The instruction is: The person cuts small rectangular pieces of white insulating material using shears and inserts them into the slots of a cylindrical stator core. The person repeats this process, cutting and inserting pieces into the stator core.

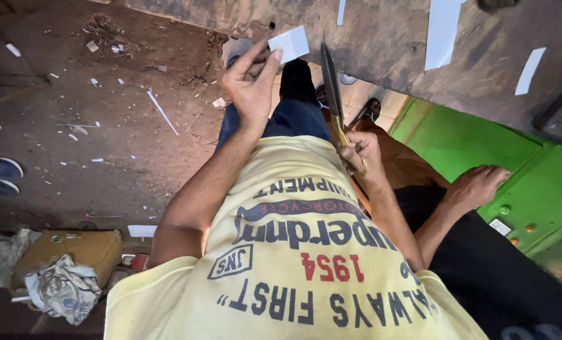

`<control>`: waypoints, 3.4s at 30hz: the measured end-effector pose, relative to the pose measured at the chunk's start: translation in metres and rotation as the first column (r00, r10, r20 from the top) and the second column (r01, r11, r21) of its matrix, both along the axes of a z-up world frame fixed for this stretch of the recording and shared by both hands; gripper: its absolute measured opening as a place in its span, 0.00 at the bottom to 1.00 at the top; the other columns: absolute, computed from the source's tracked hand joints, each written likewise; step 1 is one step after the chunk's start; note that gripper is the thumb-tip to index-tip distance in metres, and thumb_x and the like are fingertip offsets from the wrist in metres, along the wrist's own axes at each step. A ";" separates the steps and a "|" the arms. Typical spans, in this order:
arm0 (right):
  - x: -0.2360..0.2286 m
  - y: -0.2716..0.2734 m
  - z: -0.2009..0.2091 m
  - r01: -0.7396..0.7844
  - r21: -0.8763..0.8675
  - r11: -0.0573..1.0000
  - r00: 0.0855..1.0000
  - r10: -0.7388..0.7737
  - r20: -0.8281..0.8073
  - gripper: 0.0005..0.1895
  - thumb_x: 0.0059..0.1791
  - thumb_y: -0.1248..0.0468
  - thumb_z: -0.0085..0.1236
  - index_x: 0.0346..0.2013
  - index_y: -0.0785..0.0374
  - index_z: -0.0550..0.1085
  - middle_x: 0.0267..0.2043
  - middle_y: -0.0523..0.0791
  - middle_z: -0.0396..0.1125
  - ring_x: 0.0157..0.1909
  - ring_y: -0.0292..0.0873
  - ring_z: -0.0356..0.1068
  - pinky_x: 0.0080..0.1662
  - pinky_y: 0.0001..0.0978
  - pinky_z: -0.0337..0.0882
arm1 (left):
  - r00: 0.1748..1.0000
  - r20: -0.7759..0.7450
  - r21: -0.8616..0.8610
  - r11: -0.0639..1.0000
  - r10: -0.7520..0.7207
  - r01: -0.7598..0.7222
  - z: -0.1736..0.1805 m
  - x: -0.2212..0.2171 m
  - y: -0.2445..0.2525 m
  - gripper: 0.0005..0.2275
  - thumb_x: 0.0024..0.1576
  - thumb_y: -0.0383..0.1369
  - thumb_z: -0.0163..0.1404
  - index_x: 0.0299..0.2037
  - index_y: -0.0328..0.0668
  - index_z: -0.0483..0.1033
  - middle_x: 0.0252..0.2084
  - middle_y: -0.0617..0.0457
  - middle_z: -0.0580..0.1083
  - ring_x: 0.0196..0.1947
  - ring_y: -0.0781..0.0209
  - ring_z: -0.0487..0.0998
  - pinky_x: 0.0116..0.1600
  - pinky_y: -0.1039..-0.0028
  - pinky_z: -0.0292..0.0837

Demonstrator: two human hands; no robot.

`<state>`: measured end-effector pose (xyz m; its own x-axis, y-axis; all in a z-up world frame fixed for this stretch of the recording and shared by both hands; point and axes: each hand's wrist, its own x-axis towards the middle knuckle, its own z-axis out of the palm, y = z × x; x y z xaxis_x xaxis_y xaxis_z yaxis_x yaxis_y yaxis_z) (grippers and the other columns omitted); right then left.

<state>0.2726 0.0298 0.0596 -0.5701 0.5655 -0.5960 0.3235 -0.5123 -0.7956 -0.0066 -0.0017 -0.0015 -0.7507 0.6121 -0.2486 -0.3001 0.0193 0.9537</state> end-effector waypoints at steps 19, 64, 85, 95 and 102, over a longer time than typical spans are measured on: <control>-0.033 0.000 -0.026 -0.078 0.035 0.996 0.983 0.083 -0.166 0.33 0.49 0.36 0.61 0.31 0.67 0.72 0.17 0.38 0.62 0.16 0.28 0.60 0.21 0.20 0.58 | 0.993 -0.118 -0.008 0.999 0.030 -0.031 0.010 0.012 0.007 0.12 0.60 0.24 0.60 0.53 0.27 0.79 0.43 0.44 0.80 0.39 0.64 0.83 0.43 0.76 0.82; -0.138 0.076 0.042 -0.408 0.899 0.161 0.911 0.013 0.411 0.19 0.51 0.66 0.65 0.55 0.68 0.74 0.61 0.55 0.67 0.67 0.57 0.61 0.61 0.55 0.58 | 0.900 -0.381 -0.130 0.976 -0.211 0.174 0.064 -0.087 -0.014 0.10 0.60 0.23 0.56 0.51 0.29 0.80 0.41 0.49 0.80 0.34 0.69 0.78 0.37 0.79 0.75; -0.123 0.131 0.012 -0.414 0.902 0.120 0.860 0.377 0.345 0.19 0.40 0.75 0.58 0.46 0.69 0.77 0.59 0.52 0.71 0.68 0.55 0.64 0.66 0.51 0.66 | 0.840 -0.481 -0.107 0.968 -0.252 0.229 0.111 -0.164 0.101 0.23 0.67 0.35 0.52 0.69 0.34 0.66 0.64 0.41 0.73 0.64 0.53 0.75 0.70 0.65 0.69; -0.134 0.151 0.030 -0.269 0.940 0.211 0.962 0.010 0.273 0.17 0.45 0.74 0.63 0.48 0.66 0.77 0.57 0.48 0.70 0.57 0.53 0.65 0.56 0.47 0.63 | 0.916 -0.350 0.038 0.974 -0.195 0.222 0.103 -0.166 0.102 0.22 0.64 0.32 0.56 0.67 0.30 0.69 0.63 0.43 0.73 0.64 0.52 0.73 0.71 0.63 0.67; -0.163 0.158 0.037 -0.294 0.901 0.320 0.941 -0.069 0.331 0.14 0.44 0.74 0.64 0.43 0.63 0.78 0.44 0.50 0.68 0.51 0.55 0.65 0.53 0.47 0.62 | 0.984 -0.100 0.110 0.981 -0.149 0.160 0.110 -0.148 0.061 0.25 0.61 0.33 0.60 0.66 0.30 0.67 0.63 0.42 0.71 0.61 0.50 0.74 0.66 0.61 0.70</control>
